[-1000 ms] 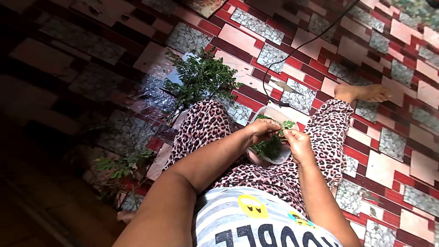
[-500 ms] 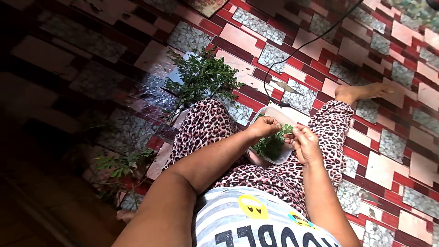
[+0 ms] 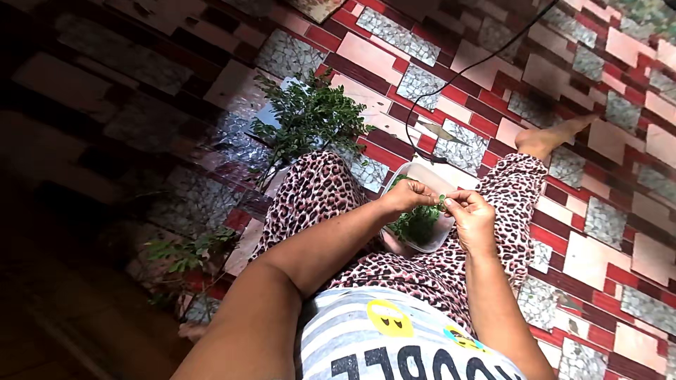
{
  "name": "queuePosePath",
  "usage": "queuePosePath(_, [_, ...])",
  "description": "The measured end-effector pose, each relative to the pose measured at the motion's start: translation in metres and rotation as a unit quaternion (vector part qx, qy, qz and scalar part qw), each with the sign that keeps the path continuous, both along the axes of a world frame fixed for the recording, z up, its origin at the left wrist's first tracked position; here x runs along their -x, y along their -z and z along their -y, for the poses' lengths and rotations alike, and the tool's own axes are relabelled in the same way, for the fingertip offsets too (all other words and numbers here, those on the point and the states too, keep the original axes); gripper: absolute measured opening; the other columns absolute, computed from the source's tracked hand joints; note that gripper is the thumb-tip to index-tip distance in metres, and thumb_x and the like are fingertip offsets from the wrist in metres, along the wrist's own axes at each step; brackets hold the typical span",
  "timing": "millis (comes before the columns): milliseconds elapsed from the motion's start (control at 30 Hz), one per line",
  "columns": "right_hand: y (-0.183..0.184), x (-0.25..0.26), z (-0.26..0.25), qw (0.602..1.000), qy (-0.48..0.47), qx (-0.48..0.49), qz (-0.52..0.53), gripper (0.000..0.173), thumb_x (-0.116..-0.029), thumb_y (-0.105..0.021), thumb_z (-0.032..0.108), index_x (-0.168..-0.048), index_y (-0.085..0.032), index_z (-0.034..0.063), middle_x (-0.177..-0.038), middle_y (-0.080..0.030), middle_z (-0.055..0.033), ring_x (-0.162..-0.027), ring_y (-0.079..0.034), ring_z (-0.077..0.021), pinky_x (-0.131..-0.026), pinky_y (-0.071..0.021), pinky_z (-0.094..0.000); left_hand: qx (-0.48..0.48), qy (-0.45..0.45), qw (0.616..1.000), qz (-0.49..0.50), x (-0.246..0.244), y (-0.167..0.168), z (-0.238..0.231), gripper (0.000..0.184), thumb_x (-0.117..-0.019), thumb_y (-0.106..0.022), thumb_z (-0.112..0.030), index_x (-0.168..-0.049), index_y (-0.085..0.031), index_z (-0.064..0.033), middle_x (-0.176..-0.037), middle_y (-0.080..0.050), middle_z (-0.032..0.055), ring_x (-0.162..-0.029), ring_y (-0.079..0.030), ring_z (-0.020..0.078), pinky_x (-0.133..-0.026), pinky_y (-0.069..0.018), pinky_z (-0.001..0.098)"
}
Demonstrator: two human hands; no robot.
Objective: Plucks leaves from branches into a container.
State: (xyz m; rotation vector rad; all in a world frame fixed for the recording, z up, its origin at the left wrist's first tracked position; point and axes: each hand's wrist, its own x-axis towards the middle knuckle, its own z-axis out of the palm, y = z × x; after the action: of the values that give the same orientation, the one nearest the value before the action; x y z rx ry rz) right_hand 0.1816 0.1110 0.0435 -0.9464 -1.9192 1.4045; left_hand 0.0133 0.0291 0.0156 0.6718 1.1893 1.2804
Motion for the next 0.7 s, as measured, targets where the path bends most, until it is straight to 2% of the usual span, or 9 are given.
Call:
queuePosePath(133, [-0.0003, 0.0007, 0.0011, 1.0, -0.001, 0.009, 0.0, 0.016, -0.0895, -0.068, -0.006, -0.103, -0.066, 0.0017, -0.091, -0.068, -0.0025, -0.071, -0.066, -0.0082, -0.067, -0.0591, -0.0254, -0.01, -0.005, 1.0, 0.004, -0.0001, 0.0005, -0.0001, 0.007, -0.0949, -0.071, -0.008, -0.096, -0.072, -0.0015, -0.076, -0.063, -0.0012, -0.057, -0.045, 0.0007, -0.051, -0.035, 0.0189])
queuePosePath(233, [-0.0051, 0.0023, 0.0022, 0.997, 0.017, 0.068, 0.011, 0.017, -0.0953, -0.062, -0.001, -0.112, -0.065, 0.0025, -0.098, -0.067, -0.0039, -0.074, -0.066, -0.0094, -0.067, -0.0586, -0.0263, -0.021, -0.007, 1.0, -0.001, 0.0002, 0.0016, 0.0, 0.008, -0.0953, -0.07, -0.009, -0.094, -0.07, -0.0013, -0.074, -0.06, -0.0012, -0.056, -0.043, 0.0016, -0.051, -0.0342, 0.0194])
queuePosePath(333, [-0.0069, -0.0012, -0.0015, 0.997, -0.023, 0.069, 0.022, 0.026, -0.0913, -0.067, 0.001, -0.118, -0.065, 0.0035, -0.105, -0.067, -0.0044, -0.085, -0.066, -0.0106, -0.075, -0.0587, -0.0283, -0.053, 0.009, 0.998, -0.037, -0.0004, 0.0027, 0.0, 0.007, -0.0946, -0.07, -0.006, -0.095, -0.07, 0.0018, -0.077, -0.062, 0.0012, -0.067, -0.052, 0.0037, -0.064, -0.0451, 0.0228])
queuePosePath(400, [-0.0081, -0.0026, -0.0019, 0.997, -0.063, 0.001, 0.051, 0.029, -0.0871, -0.073, -0.002, -0.115, -0.067, 0.0015, -0.106, -0.07, -0.0062, -0.09, -0.067, -0.0102, -0.081, -0.0582, -0.0282, -0.078, 0.017, 0.994, -0.076, -0.0015, 0.0045, -0.0008, 0.007, -0.0931, -0.071, -0.004, -0.091, -0.069, 0.0022, -0.075, -0.061, 0.0006, -0.067, -0.053, 0.0032, -0.066, -0.0464, 0.0225])
queuePosePath(500, [-0.0081, -0.0019, 0.0007, 0.988, -0.083, -0.085, 0.102, 0.02, -0.0894, -0.072, -0.002, -0.109, -0.069, -0.0003, -0.103, -0.07, -0.0082, -0.089, -0.067, -0.0101, -0.081, -0.0573, -0.0277, -0.092, 0.032, 0.985, -0.142, -0.0012, 0.0083, -0.0026, 0.01, -0.0931, -0.072, -0.006, -0.089, -0.069, 0.0024, -0.072, -0.059, 0.001, -0.064, -0.05, 0.0042, -0.063, -0.0441, 0.0233])
queuePosePath(633, [-0.0082, -0.0015, 0.001, 0.982, -0.087, -0.089, 0.141, 0.013, -0.0912, -0.071, -0.001, -0.104, -0.07, 0.0004, -0.097, -0.071, -0.0083, -0.083, -0.067, -0.0107, -0.078, -0.0581, -0.0286, -0.074, 0.07, 0.973, -0.209, 0.0009, 0.0078, -0.0025, 0.015, -0.097, -0.069, -0.011, -0.092, -0.069, 0.0035, -0.076, -0.061, 0.0063, -0.068, -0.054, 0.0107, -0.068, -0.0475, 0.0312])
queuePosePath(700, [-0.0077, -0.0023, 0.0012, 0.983, -0.086, -0.084, 0.139, 0.012, -0.0905, -0.071, -0.002, -0.102, -0.07, 0.0004, -0.095, -0.071, -0.007, -0.082, -0.067, -0.009, -0.077, -0.0579, -0.027, -0.081, 0.079, 0.969, -0.22, 0.0002, 0.0068, -0.0008, 0.015, -0.0981, -0.068, -0.01, -0.092, -0.068, 0.0045, -0.076, -0.061, 0.0094, -0.067, -0.054, 0.0139, -0.066, -0.0479, 0.0334])
